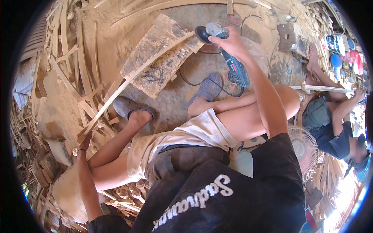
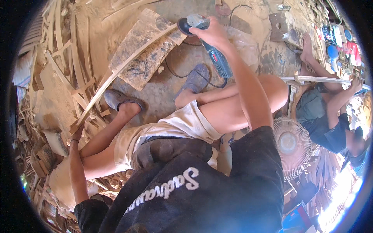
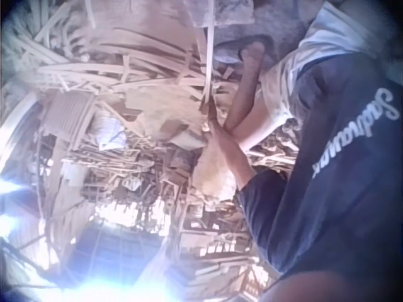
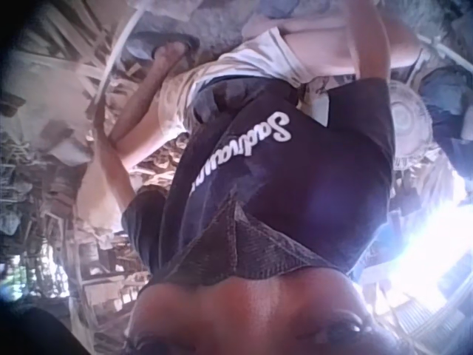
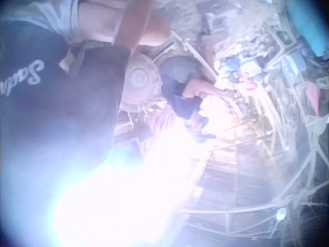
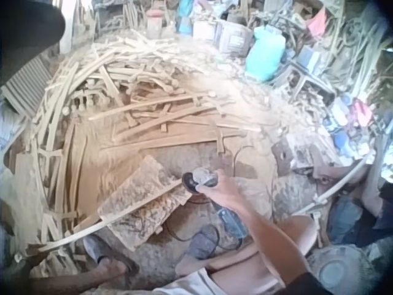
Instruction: The person sands the blade and guard of a wooden sword using a handheld power sander, occasionally applying glue to a joint.
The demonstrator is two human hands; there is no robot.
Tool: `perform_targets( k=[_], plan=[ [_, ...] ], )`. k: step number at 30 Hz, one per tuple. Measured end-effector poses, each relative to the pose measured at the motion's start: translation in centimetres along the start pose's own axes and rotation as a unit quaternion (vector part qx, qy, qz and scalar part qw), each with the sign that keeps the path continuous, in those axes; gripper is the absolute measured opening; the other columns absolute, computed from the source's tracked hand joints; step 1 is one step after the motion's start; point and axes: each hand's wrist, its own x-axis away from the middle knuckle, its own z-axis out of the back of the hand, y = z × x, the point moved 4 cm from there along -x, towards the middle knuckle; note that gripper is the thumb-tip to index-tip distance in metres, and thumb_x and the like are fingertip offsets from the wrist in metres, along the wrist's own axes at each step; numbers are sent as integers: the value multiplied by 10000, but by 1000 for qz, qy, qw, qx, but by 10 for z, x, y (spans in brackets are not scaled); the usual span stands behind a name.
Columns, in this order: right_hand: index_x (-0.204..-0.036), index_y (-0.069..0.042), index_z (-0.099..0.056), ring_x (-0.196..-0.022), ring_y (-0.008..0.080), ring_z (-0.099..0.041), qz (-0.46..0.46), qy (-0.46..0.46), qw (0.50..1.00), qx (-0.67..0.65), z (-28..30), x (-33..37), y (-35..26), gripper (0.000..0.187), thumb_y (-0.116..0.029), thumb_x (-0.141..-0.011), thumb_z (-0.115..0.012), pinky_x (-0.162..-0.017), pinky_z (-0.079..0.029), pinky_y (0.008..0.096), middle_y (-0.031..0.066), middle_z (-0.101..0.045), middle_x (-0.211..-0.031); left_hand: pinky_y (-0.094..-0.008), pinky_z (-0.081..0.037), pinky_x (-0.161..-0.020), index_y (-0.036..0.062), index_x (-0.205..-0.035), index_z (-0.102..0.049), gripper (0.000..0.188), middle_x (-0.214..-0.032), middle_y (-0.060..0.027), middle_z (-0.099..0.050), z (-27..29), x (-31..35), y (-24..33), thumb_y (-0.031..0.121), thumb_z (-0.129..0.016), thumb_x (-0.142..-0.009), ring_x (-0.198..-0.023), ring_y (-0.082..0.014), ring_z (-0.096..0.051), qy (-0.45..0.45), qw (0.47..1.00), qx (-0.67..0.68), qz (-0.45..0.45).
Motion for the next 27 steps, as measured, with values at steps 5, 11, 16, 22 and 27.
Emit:
perform_targets(
  k=[5, 11, 16, 22, 27],
  plan=[
    [-1399, 119, -566, -1006, 263, -788, -29, 21, 999, -35, 12, -26, 27, 952, -532, -817, -945, -894, -616, 389, 168, -812, -1050, -376, -543, -1092, 68, -1406, -770, 433, -1271, -61, -809, 5, -9, 0, 174, -878, -1001, -1199, -143, -717, 9, 999, -18, 31],
    [-1224, 58, -638, -796, 200, -725, -38, -11, 997, -60, 1, -15, 28, 749, -489, -825, -959, -719, -605, 382, 105, -752, -946, -366, -605, -982, 49, -1390, -775, 408, -1228, -74, -829, -22, -12, 1, 185, -850, -1013, -1099, -185, -773, 1, 997, -73, -30],
    [-1144, 87, -681, -783, 238, -753, -76, -13, 988, -135, 5, -32, 35, 713, -483, -820, -960, -669, -616, 410, 135, -768, -944, -364, -624, -942, 57, -1450, -745, 437, -1195, -127, -845, 16, -9, 5, 164, -812, -1032, -1063, -211, -795, 24, 997, 29, -64],
    [-1104, 8, -720, -721, 195, -741, -60, 9, 965, -256, 28, -22, 15, 578, -468, -869, -949, -594, -611, 364, 103, -713, -845, -463, -569, -1053, 72, -1618, -598, 598, -1369, -237, -746, 28, 8, 45, 93, -697, -1028, -1262, -387, -724, 174, 969, -173, -5],
    [-1140, 0, -706, -731, 197, -739, -23, 77, 949, -304, 59, -13, -4, 585, -461, -883, -958, -584, -611, 354, 107, -734, -927, -581, -393, -1232, -30, -1526, -587, 574, -1465, -282, -666, -12, 0, 91, 45, -700, -968, -1420, -496, -578, 303, 906, -295, -23]
  ],
)
